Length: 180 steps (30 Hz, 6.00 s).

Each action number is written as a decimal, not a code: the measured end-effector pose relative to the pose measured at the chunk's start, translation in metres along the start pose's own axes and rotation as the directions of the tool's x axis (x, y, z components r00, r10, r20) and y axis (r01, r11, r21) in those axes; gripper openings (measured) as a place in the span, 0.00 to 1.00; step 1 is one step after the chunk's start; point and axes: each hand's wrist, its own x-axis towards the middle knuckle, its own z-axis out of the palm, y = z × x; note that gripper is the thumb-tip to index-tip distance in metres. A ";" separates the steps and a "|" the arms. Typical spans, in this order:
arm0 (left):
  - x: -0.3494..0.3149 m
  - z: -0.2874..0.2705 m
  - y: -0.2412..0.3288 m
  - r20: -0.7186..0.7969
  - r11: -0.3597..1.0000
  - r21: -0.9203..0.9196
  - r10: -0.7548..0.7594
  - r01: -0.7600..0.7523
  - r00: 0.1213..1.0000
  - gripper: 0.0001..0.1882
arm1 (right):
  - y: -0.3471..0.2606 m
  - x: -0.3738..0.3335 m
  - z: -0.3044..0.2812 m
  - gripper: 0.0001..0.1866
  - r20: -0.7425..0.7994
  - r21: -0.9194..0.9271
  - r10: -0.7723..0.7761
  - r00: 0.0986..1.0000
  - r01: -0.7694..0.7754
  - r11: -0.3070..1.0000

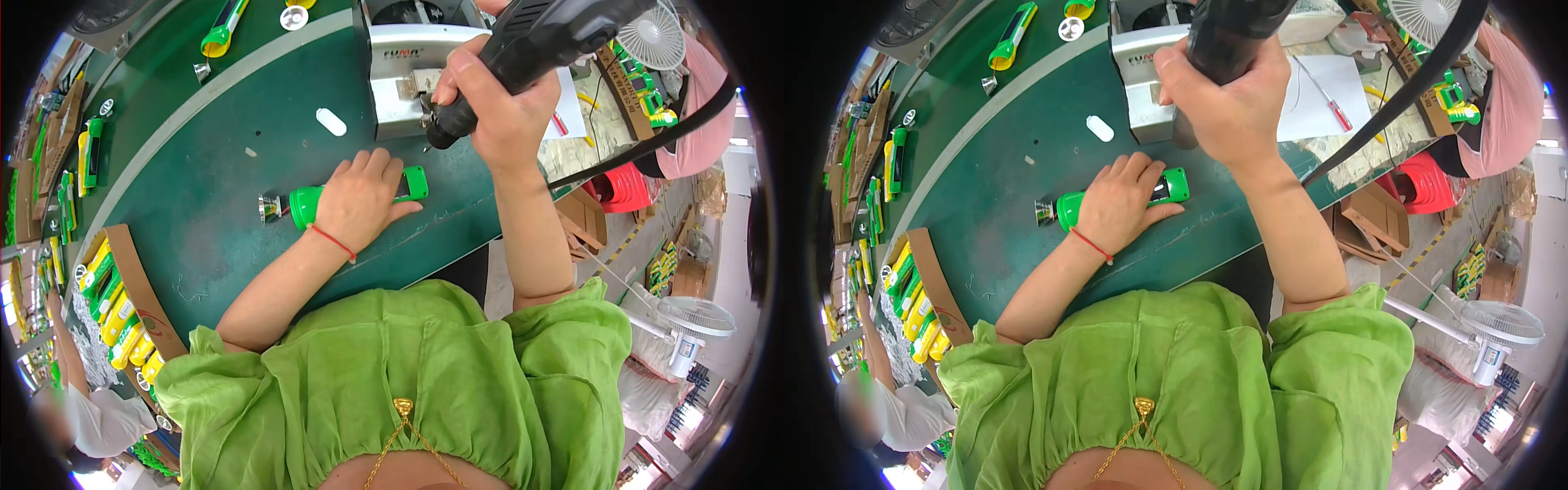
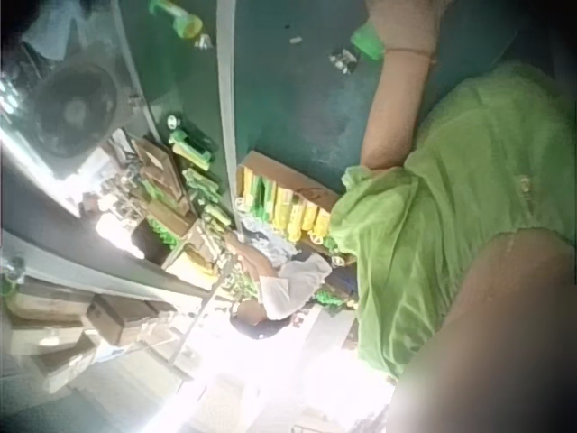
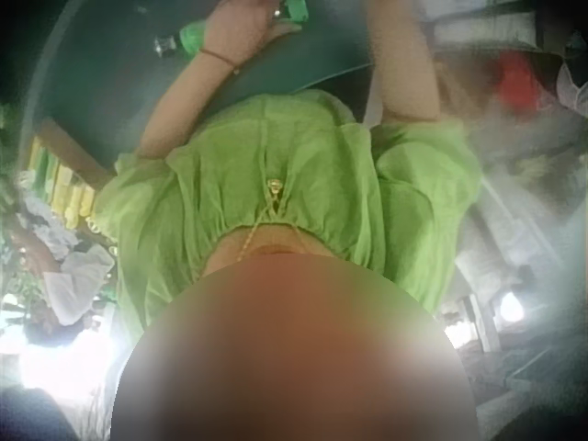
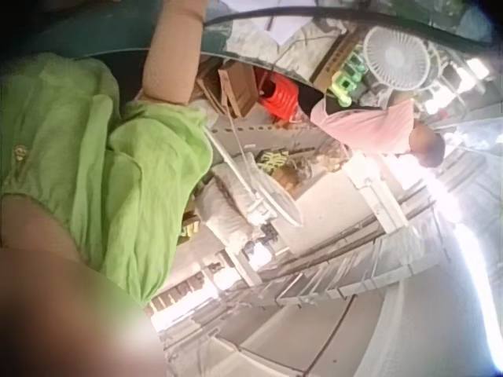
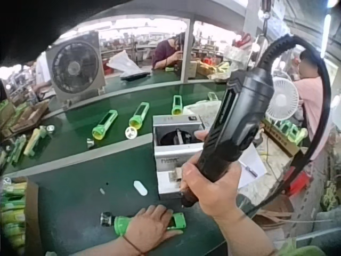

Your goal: The person assembles solar-powered flashlights by attaching solar panel components to flashlight casings using an electric screwdriver.

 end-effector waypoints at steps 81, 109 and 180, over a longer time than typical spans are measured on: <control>0.007 0.000 0.002 -0.084 0.984 -0.177 -0.030 0.014 0.996 0.22 | 0.031 -0.054 0.000 0.28 0.056 -0.189 0.058 0.997 -0.046 0.981; -0.075 -0.044 -0.053 -0.105 0.975 -0.189 -0.134 0.113 0.985 0.32 | -0.001 0.022 -0.013 0.31 0.137 -0.175 -0.028 0.990 0.052 0.983; -0.015 0.001 -0.030 -0.226 0.910 -0.415 -0.088 -0.014 0.970 0.27 | 0.006 -0.003 0.012 0.34 0.006 -0.044 -0.006 1.000 0.006 0.999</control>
